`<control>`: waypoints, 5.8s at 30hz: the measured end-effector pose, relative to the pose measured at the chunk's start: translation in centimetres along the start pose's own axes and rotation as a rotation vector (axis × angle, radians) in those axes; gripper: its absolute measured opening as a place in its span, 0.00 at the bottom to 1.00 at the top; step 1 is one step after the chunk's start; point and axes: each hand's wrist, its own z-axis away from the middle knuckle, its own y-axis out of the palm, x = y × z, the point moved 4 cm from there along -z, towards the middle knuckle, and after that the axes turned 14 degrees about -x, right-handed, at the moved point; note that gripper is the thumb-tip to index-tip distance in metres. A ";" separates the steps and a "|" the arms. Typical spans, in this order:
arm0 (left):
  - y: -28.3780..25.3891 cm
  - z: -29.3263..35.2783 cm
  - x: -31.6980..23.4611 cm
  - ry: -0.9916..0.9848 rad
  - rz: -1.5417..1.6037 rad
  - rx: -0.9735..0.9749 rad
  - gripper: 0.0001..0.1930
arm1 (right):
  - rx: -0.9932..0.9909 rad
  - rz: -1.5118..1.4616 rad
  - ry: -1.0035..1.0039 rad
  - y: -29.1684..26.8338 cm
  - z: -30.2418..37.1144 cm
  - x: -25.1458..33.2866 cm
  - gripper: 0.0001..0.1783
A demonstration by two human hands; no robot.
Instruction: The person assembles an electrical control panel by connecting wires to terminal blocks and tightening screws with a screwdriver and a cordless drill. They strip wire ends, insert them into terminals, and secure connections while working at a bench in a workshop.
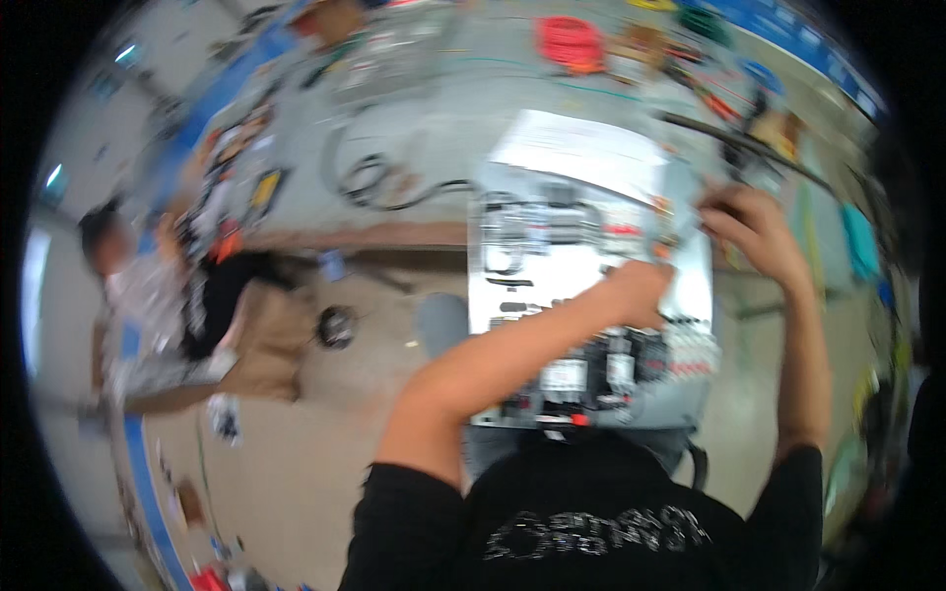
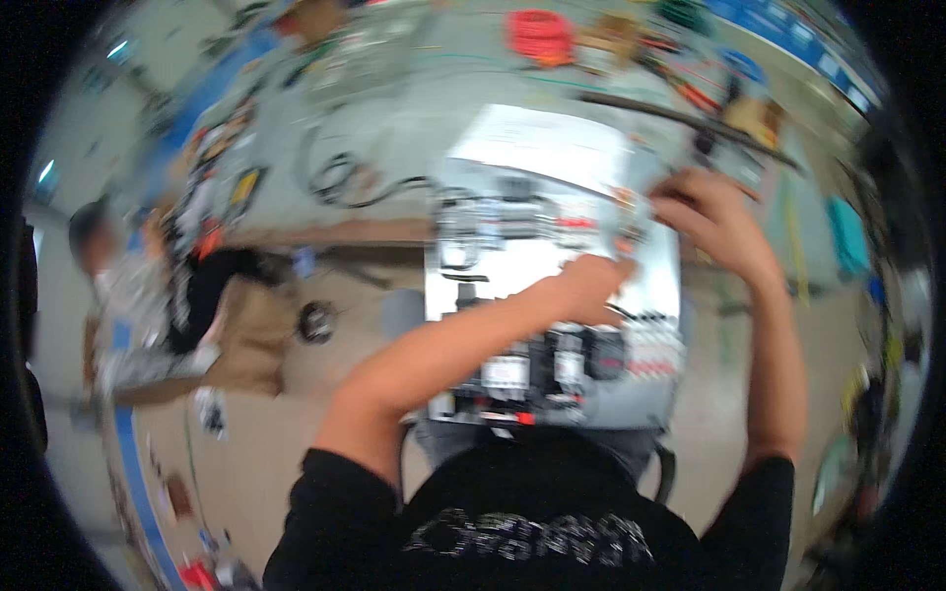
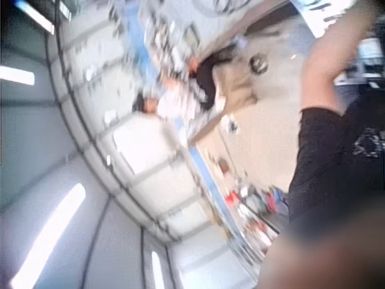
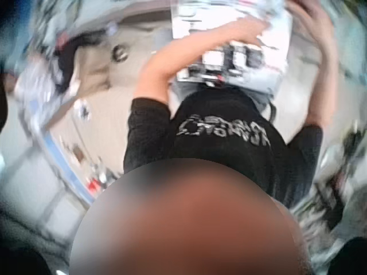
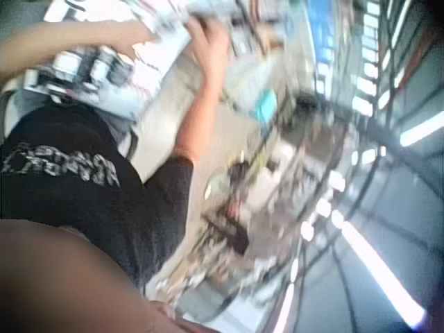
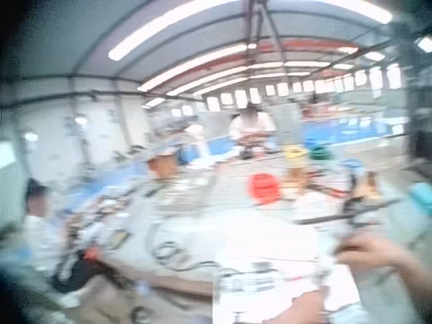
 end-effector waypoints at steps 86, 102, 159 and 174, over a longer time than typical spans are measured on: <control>3.7 -5.1 3.2 -0.219 0.373 -0.495 0.14 | 0.151 -0.102 0.216 -6.1 -2.4 6.9 0.41; 2.9 -4.6 2.7 -0.234 0.355 -0.452 0.16 | -0.133 0.030 0.044 -6.8 -1.5 5.7 0.26; 0.0 -3.7 1.7 -0.426 0.478 -0.234 0.19 | -0.448 0.568 -0.573 -5.6 -0.9 10.0 0.21; 0.3 -2.5 1.8 -0.371 0.384 -0.225 0.12 | -0.041 0.436 -0.688 -7.9 -2.9 10.3 0.24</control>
